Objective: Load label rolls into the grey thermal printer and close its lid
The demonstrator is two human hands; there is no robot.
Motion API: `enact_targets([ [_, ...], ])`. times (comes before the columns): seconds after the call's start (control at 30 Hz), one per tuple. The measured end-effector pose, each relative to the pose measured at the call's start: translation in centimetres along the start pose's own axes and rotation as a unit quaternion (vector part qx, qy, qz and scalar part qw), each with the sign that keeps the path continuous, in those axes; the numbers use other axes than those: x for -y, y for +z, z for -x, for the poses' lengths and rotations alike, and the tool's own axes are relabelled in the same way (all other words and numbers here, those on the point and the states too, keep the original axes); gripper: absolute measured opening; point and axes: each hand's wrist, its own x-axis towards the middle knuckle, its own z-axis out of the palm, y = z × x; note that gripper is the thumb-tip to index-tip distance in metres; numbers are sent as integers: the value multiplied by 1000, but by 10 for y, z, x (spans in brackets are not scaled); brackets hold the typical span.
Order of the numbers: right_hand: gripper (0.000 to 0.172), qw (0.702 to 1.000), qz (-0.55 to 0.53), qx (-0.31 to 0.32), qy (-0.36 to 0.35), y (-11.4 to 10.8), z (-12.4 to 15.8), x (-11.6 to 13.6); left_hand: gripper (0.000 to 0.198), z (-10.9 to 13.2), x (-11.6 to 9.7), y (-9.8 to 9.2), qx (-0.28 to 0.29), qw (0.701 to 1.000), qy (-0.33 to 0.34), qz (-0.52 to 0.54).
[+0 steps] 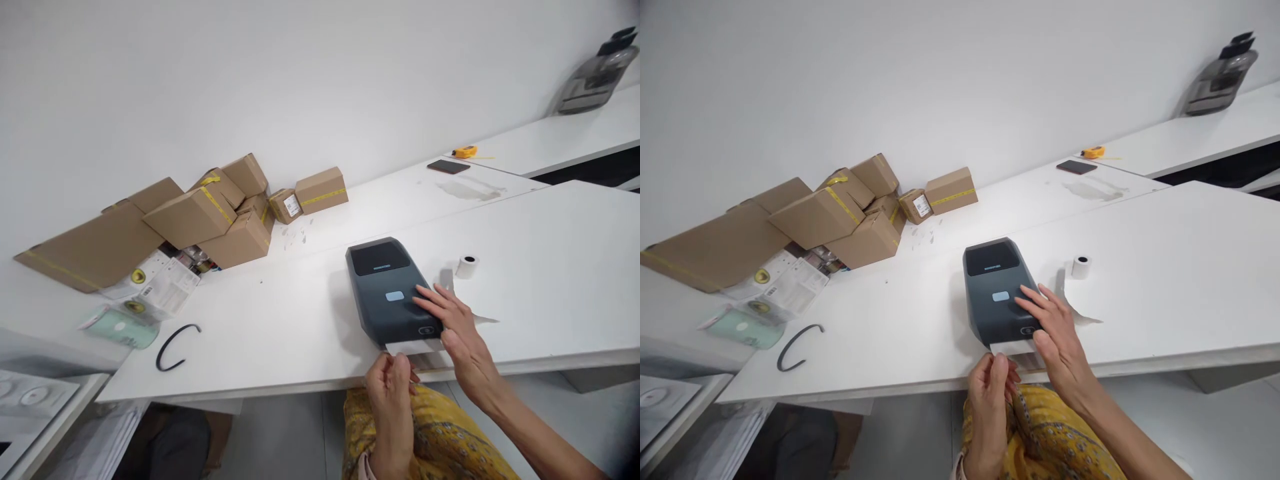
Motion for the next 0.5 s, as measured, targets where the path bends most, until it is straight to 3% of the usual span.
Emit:
enact_targets([
  [0.17, 45, 998, 31, 21, -55, 2, -6, -8, 67, -18, -3, 10, -5, 999, -44, 8],
  [0.33, 43, 995, 59, 2, -77, 7, -5, -13, 69, -20, 11, 10, 4, 1000, -23, -12],
  [0.5, 34, 991, 106, 10, -82, 0, -21, -8, 69, -16, 24, 6, -44, 996, 15, -78],
])
